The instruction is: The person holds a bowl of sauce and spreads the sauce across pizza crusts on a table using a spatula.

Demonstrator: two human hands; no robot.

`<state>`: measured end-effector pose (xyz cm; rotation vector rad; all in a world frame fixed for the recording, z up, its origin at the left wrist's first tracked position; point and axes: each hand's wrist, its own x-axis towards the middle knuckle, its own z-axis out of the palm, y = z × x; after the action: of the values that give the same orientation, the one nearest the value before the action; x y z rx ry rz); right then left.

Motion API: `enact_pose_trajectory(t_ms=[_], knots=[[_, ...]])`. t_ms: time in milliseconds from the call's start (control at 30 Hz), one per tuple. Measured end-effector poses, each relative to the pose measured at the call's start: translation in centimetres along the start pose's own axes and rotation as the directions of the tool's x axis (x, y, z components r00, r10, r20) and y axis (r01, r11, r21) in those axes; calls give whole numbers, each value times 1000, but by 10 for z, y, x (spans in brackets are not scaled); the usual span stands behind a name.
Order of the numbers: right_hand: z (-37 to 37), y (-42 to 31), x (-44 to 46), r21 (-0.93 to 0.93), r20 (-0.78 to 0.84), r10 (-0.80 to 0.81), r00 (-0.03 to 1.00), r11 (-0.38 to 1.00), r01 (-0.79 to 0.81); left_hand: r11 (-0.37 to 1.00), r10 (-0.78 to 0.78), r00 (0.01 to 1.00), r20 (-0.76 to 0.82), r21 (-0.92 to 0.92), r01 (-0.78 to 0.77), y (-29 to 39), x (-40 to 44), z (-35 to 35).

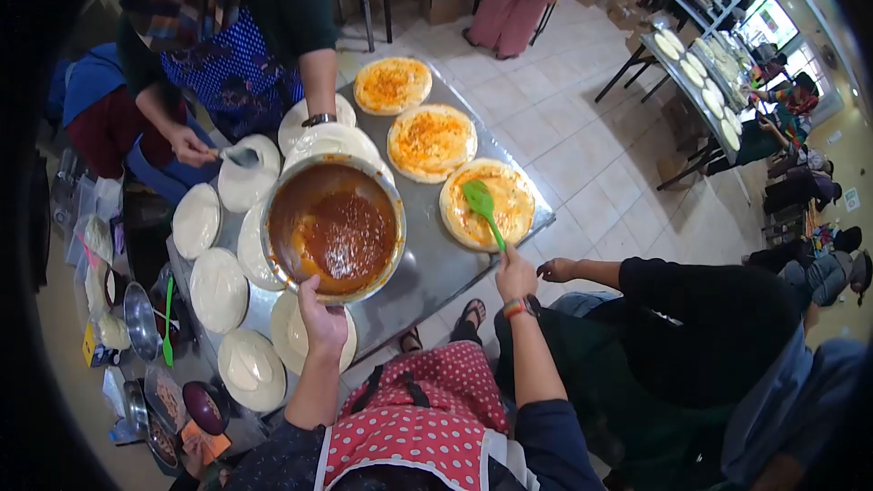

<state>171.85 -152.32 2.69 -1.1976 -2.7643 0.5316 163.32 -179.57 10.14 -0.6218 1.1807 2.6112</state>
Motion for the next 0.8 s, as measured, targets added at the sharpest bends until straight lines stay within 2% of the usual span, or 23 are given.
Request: enact_pose_trajectory(t_ms=[100, 200, 267, 333, 400, 467, 500, 600, 667, 767, 800], knots=[[-10, -20, -23, -76, 87, -93, 992, 992, 99, 1000, 8, 1000, 2, -8, -8, 3, -3, 0], [-11, 6, -64, -87, 55, -50, 997, 995, 55, 1000, 5, 999, -36, -19, -6, 12, -6, 5], [-19, 30, -85, -112, -25, -23, 999, 994, 20, 998, 42, 998, 54, -38, -40, 15, -2, -2], [-24, 47, -91, -68, -178, 26, 984, 997, -38, 996, 78, 994, 71, -53, -74, 18, 3, -3], [-25, 48, -82, -109, -239, 17, 971, 993, -44, 993, 107, 991, 81, -64, -102, 20, 4, 0], [-27, 24, -74, -160, -171, 8, 985, 986, -36, 997, 67, 997, 47, -28, -66, 21, 4, 1], [-13, 23, -62, -124, -186, -121, 975, 987, 99, 999, 38, 998, 48, 5, -39, 20, 7, -3], [3, -9, -19, -131, -73, -159, 985, 980, 148, 1000, 19, 997, 75, 23, -21, 16, 8, -8], [15, -14, 16, -186, -48, -162, 986, 971, 150, 998, -10, 998, 69, 56, 6, 10, 9, -21], [18, -6, 55, -159, -136, -170, 976, 976, 148, 999, -20, 998, 64, 50, 17, 13, 7, -23], [9, -4, 59, -165, -138, -94, 986, 984, 71, 999, -19, 998, 68, 49, 15, 13, 6, -24]])
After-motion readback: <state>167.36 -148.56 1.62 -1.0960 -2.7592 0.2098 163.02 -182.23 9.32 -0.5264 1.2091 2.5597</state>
